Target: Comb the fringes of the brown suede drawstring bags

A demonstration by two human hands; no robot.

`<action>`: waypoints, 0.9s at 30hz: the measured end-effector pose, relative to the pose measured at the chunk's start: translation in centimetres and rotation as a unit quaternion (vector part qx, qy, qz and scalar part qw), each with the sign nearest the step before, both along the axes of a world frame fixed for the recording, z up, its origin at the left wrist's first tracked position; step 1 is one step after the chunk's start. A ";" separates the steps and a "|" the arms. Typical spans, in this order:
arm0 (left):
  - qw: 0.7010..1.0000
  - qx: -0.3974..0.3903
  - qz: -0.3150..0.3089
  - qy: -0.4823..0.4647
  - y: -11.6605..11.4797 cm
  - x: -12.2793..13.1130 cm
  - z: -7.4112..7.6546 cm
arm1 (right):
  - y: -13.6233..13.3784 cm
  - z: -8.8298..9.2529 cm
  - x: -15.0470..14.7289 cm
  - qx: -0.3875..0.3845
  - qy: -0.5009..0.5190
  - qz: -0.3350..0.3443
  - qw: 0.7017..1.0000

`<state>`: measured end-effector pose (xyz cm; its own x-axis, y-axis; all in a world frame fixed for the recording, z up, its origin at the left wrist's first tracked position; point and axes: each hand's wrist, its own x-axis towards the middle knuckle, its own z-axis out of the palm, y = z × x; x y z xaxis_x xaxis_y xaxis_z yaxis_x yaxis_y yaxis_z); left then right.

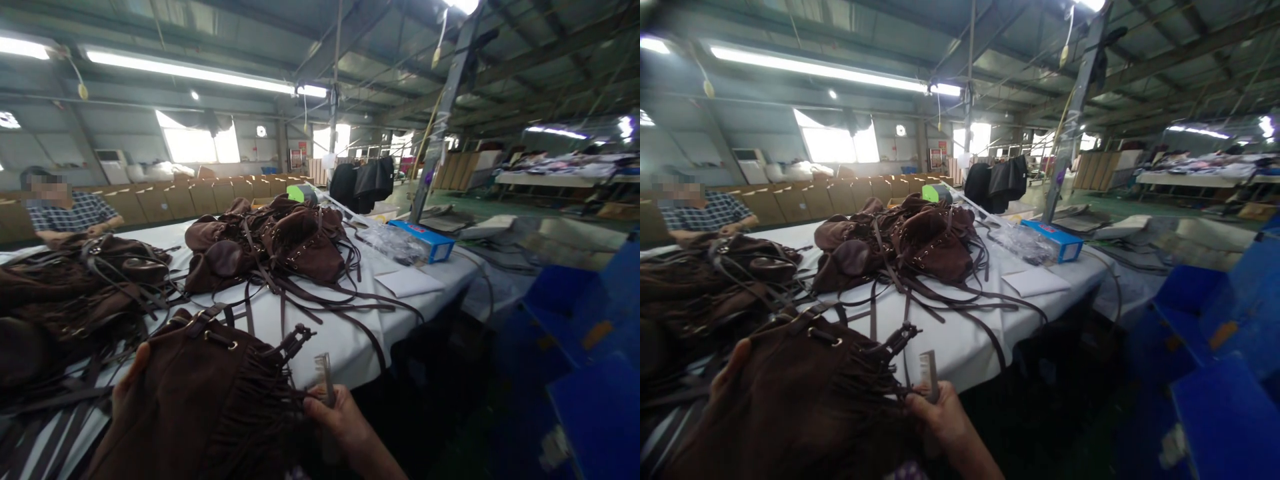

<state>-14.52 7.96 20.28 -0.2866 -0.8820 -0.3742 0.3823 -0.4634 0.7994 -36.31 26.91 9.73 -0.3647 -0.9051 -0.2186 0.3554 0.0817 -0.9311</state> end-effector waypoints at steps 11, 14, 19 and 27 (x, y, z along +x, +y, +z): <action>0.999 0.005 0.009 0.037 -0.5 0.6 0.0 | 2.0 -3.2 -1.9 0.114 -0.004 -0.157 0.981; 0.999 0.014 0.036 0.028 -0.2 0.4 -1.4 | 1.5 -3.1 -1.2 0.112 -0.042 -0.132 0.984; 0.999 -0.045 -0.003 -0.016 2.2 -1.3 -1.8 | -1.0 1.4 -1.2 0.065 0.242 -0.095 0.963; 0.979 -0.190 0.058 -0.054 4.6 -5.3 0.6 | -4.2 4.3 1.8 -0.001 0.507 0.003 0.862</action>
<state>-19.81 12.59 20.85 -0.1532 -0.9876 -0.0352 0.3181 -0.0830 0.9444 -34.51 22.69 14.00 -0.3636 -0.9074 0.2106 -0.6410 0.0796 -0.7634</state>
